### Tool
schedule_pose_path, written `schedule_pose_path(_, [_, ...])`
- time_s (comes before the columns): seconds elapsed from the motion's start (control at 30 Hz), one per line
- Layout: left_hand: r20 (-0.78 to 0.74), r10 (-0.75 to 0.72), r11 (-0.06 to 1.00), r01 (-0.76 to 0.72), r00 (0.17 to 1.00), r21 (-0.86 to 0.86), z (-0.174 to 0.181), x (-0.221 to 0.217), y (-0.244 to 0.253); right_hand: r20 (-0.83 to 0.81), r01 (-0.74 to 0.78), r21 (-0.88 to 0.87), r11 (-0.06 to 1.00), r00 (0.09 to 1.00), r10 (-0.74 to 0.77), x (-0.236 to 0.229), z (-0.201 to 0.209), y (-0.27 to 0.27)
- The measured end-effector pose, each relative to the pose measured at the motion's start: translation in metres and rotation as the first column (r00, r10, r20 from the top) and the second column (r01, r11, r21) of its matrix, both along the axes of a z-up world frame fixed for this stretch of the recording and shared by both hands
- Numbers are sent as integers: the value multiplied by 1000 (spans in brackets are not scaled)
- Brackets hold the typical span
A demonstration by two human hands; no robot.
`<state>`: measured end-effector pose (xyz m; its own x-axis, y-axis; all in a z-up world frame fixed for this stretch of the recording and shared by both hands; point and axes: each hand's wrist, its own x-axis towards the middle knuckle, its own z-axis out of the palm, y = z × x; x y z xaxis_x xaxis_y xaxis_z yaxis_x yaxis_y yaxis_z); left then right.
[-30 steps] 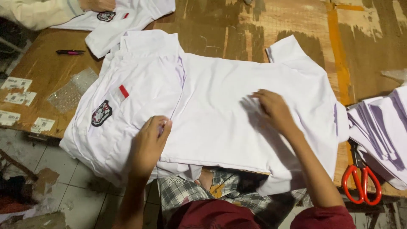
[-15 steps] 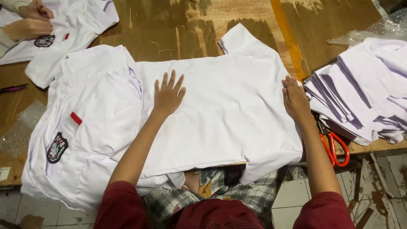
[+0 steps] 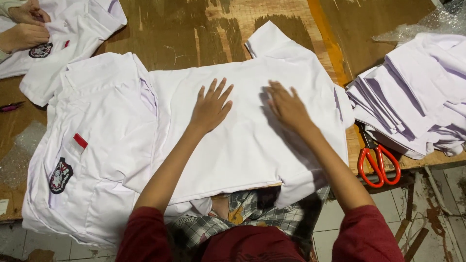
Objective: Trimming loose threads from a white shirt and then folding it neatly.
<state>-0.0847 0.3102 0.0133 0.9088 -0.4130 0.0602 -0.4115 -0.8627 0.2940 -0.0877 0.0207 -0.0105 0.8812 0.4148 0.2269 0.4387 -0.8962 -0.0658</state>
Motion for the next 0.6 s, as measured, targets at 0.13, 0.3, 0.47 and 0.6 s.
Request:
schedule_pose_path(0.13, [18, 10, 999, -10, 1000, 33, -19, 12, -16, -145, -84, -6, 996, 986, 82, 10, -14, 48])
schedule_pose_path(0.3, [-34, 2, 998, 0, 999, 57, -21, 21, -6, -308, -45, 2, 999, 950, 44, 7, -3, 48])
schedule_pose_path(0.47, [232, 184, 983, -176, 955, -55, -19, 61, 48, -343, -24, 14, 1000, 939, 28, 8, 0, 47])
schedule_pose_path(0.6, [257, 449, 876, -479, 856, 64, -80, 131, 123, -358, -33, 18, 999, 933, 38, 6, -1, 47])
